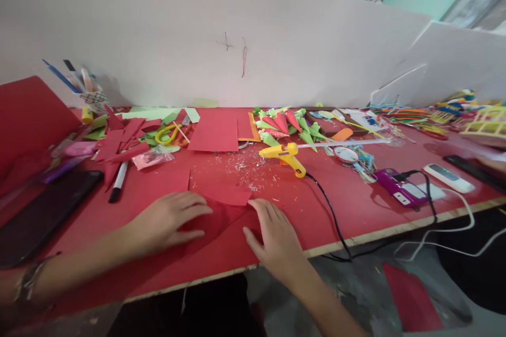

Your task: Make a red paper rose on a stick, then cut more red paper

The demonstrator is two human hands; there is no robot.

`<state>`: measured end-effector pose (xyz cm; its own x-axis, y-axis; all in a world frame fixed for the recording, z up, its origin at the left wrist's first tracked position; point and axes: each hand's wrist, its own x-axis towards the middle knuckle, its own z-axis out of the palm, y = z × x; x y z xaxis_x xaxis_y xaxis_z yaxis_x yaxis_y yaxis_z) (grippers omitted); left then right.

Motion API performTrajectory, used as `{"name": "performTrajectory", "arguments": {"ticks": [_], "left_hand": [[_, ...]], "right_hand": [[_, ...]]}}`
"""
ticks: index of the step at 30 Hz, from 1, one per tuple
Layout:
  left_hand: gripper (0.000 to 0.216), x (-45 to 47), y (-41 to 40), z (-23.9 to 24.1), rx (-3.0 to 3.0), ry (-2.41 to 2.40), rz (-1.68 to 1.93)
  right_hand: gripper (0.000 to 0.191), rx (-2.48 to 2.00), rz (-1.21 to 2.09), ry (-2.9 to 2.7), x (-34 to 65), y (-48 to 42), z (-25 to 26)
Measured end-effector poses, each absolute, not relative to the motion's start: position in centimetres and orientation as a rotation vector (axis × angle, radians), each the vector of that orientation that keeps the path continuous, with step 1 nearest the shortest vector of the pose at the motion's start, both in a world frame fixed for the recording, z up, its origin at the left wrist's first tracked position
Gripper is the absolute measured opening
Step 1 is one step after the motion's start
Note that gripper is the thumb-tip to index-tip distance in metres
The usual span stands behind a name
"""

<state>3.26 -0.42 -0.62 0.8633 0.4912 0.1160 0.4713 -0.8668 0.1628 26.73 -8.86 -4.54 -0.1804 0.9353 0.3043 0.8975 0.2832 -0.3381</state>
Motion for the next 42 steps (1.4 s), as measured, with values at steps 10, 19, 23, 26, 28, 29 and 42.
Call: {"name": "performTrajectory", "arguments": {"ticks": [10,19,23,26,28,29,42], "left_hand": [[0.034,2.6,-2.2,-2.9,2.884,0.798,0.151],[0.034,2.5,-2.2,-3.0,2.794,0.82,0.19],[0.034,2.6,-2.1,-3.0,2.746,0.825,0.212],[0.034,2.6,-2.1,-2.8,2.701,0.824,0.225],[0.035,2.6,-2.0,-2.6,2.675,0.816,0.236],[0.035,2.5,-2.0,-2.6,2.666,0.81,0.241],[0.045,1.9,-2.0,-1.7,2.584,0.746,0.284]], "right_hand": [[0.04,-1.563,0.15,-2.379,24.4,-4.9,-2.6],[0.034,-1.559,0.26,-2.345,25.1,-3.2,-3.4],[0.034,-1.551,0.277,-2.305,25.3,-3.4,-3.6],[0.036,-1.57,0.327,-2.274,25.3,-3.3,-3.5],[0.038,-1.582,0.389,-2.245,25.4,-3.1,-3.3],[0.038,-1.584,0.428,-2.229,25.4,-3.0,-3.1],[0.018,-1.619,0.38,-2.142,23.4,-1.9,-0.2]]}}
